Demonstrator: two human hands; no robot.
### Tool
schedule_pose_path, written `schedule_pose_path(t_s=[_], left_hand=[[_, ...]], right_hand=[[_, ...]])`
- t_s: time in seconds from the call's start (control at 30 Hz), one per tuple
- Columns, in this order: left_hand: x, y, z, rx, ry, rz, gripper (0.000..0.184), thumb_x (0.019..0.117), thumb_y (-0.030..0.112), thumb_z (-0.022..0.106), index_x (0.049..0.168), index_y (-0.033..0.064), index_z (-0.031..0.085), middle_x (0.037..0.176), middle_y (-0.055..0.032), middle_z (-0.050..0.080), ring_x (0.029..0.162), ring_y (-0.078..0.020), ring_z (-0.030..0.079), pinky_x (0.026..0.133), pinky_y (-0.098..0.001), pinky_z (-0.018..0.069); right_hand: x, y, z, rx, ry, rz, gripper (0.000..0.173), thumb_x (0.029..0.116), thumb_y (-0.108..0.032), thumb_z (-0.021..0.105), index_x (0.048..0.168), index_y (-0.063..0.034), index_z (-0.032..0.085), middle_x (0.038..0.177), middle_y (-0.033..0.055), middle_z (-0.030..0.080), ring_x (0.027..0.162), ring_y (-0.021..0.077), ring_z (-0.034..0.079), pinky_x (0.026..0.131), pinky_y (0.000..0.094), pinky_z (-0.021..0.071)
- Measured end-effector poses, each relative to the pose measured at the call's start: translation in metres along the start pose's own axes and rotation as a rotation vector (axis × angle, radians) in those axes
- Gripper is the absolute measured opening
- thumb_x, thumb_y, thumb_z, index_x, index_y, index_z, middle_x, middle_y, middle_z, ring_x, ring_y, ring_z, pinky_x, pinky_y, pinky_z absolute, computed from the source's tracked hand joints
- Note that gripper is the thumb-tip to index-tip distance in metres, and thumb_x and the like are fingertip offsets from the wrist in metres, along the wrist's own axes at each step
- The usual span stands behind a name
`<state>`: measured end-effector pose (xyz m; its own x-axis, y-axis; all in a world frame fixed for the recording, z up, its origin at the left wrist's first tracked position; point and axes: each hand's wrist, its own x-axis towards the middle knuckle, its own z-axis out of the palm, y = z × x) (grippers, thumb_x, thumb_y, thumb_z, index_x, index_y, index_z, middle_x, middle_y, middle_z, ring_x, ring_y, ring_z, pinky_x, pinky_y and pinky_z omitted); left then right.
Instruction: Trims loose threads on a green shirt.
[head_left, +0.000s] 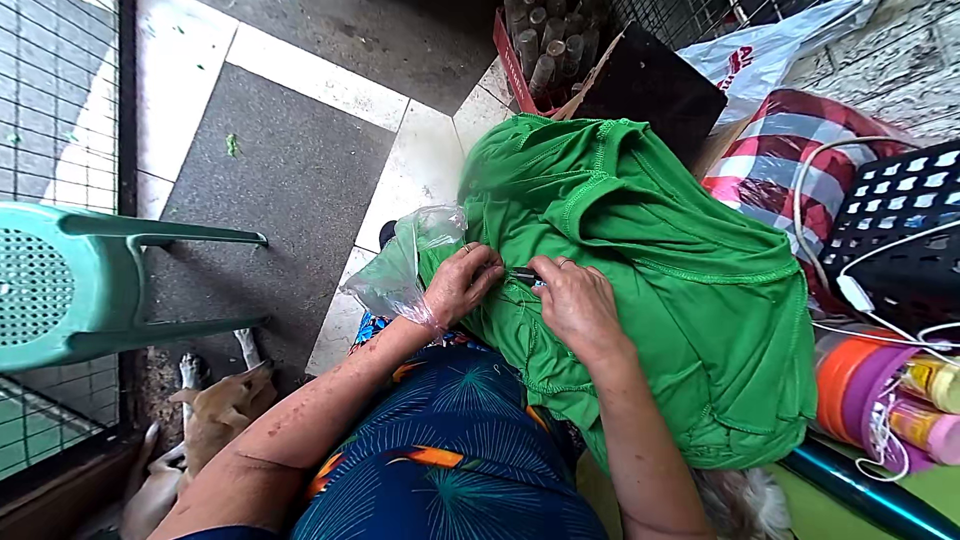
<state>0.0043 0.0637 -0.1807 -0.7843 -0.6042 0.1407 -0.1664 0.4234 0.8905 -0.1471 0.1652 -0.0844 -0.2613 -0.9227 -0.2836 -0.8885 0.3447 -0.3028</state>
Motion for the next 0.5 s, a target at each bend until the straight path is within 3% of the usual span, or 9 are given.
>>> schedule_pose_path(t_s=[0.23,0.37,0.5], left_hand=[[-0.002,0.001,0.002,-0.009,-0.004,-0.008,0.015,0.0993,0.011,0.059,0.098,-0.0008,0.068,0.089,-0.0117,0.06,0.071,-0.0136,0.057,0.067,-0.0249,0.0499],[-0.005,0.002,0.003,-0.016,0.008,-0.04,0.014,0.0988,0.01,0.06,0.096,-0.0013,0.068,0.09,-0.012,0.061,0.075,-0.0141,0.059,0.071,-0.0253,0.051],[-0.006,0.004,0.006,-0.032,0.02,-0.067,0.015,0.0976,0.009,0.061,0.092,-0.0015,0.069,0.097,-0.0139,0.063,0.082,-0.0147,0.063,0.075,-0.0248,0.0534]], right_hand=[[0.005,0.001,0.009,-0.062,0.044,-0.1,0.014,0.0921,0.0,0.068,0.105,-0.0031,0.072,0.085,0.0199,0.068,0.083,0.0382,0.07,0.074,0.053,0.0522],[0.006,0.005,0.016,-0.062,0.084,-0.136,0.011,0.0929,0.0,0.066,0.102,-0.0035,0.072,0.081,0.0182,0.068,0.078,0.0366,0.07,0.069,0.0512,0.0517],[0.006,0.004,0.012,0.042,0.082,-0.024,0.015,0.0979,-0.004,0.063,0.111,0.0008,0.069,0.088,0.022,0.069,0.082,0.0406,0.071,0.07,0.0559,0.0537]])
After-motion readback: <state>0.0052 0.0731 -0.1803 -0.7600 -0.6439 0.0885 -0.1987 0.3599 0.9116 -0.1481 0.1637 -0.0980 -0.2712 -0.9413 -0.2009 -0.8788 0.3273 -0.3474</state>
